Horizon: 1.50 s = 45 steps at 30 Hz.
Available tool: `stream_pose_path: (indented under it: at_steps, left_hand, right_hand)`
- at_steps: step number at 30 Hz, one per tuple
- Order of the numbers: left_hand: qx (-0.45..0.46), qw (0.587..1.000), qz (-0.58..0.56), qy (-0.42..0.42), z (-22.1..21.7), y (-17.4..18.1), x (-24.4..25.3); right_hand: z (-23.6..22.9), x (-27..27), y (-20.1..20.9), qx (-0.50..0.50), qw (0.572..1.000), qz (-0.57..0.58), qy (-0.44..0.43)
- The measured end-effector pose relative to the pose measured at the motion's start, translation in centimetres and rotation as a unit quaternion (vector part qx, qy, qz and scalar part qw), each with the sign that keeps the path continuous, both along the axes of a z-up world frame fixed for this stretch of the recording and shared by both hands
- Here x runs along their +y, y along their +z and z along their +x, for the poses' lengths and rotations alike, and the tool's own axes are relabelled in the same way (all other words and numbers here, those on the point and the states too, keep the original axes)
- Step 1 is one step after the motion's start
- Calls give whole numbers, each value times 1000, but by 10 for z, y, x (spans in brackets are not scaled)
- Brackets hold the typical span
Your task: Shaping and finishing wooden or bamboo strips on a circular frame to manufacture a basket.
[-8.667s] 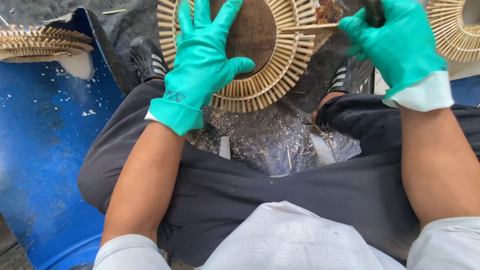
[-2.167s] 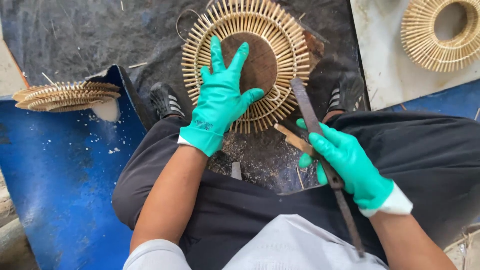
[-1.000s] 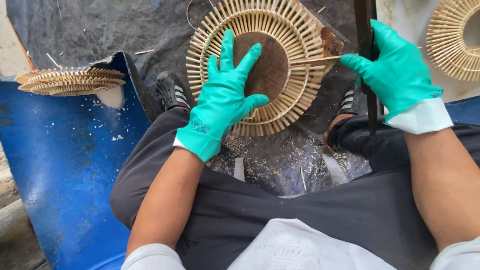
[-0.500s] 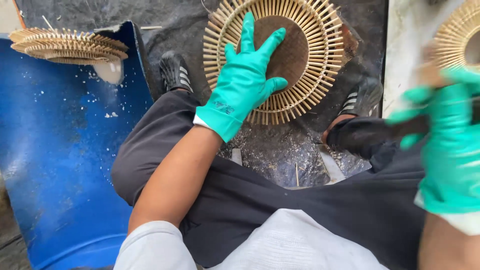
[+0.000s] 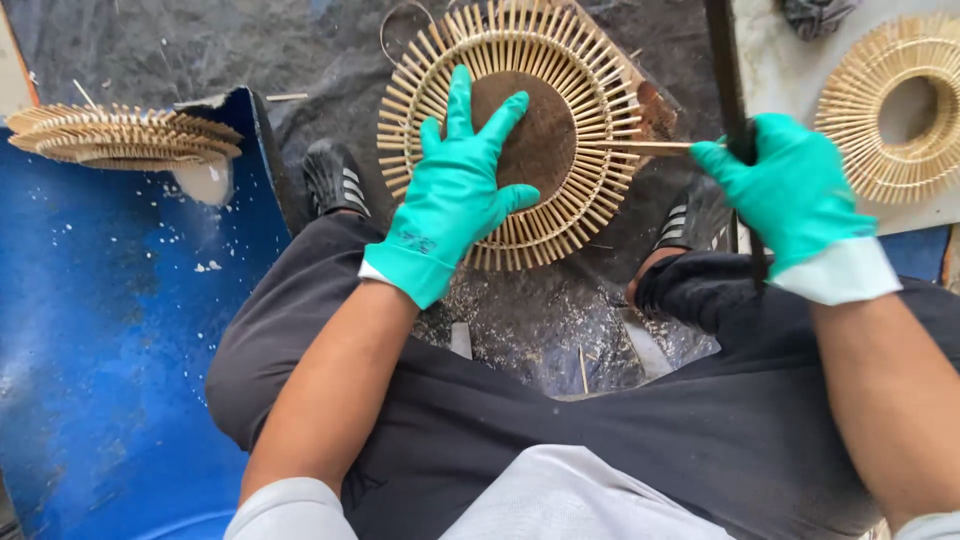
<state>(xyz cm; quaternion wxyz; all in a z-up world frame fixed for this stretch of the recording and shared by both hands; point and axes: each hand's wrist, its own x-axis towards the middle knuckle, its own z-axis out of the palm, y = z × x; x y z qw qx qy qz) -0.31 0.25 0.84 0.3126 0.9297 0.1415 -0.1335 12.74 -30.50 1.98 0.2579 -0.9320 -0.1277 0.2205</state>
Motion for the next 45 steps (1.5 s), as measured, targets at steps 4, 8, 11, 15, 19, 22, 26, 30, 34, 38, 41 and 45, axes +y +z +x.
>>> stream_pose_path:
  at_steps: [4, 8, 11, 15, 19, 22, 26, 30, 34, 38, 41, 45]
  left_hand:
    - [39, 999, 12, -24, 2, 0, 0]
    - [5, 999, 13, -47, 2, -1, 3]
    - [47, 998, 9, -32, 7, 4, 2]
    - [6, 999, 35, -29, -1, 8, -1]
    - [37, 999, 26, 11, -1, 4, -2]
    - [-132, 987, 89, -31, -9, -27, 1]
    - [6, 998, 62, -12, 2, -5, -3]
    - [-24, 998, 49, -22, -4, -13, 2]
    - [16, 999, 41, -24, 3, -2, 1]
    - [35, 999, 34, -21, 6, -2, 0]
    - [26, 999, 16, -11, 6, -4, 4]
    - [25, 999, 23, -41, 6, -1, 5]
  right_hand:
    - [-7, 11, -19, 21, 1000, -17, 13]
    - [-3, 19, -13, 63, 998, -8, -12]
    - [-4, 17, 10, 57, 998, -14, -11]
    - [-21, 29, 74, 90, 972, 207, -61]
    - [-48, 41, 121, 120, 909, 398, -29]
    - [-58, 39, 109, 76, 920, 384, 8]
    - [-60, 44, 109, 52, 941, 331, 53]
    - [-61, 42, 108, 59, 935, 346, 56]
    - [-56, 42, 108, 39, 946, 313, 69]
    - [-52, 45, 104, 70, 912, 393, 90]
    - [-54, 48, 107, 7, 951, 281, 128]
    - [-55, 48, 108, 33, 944, 315, 88]
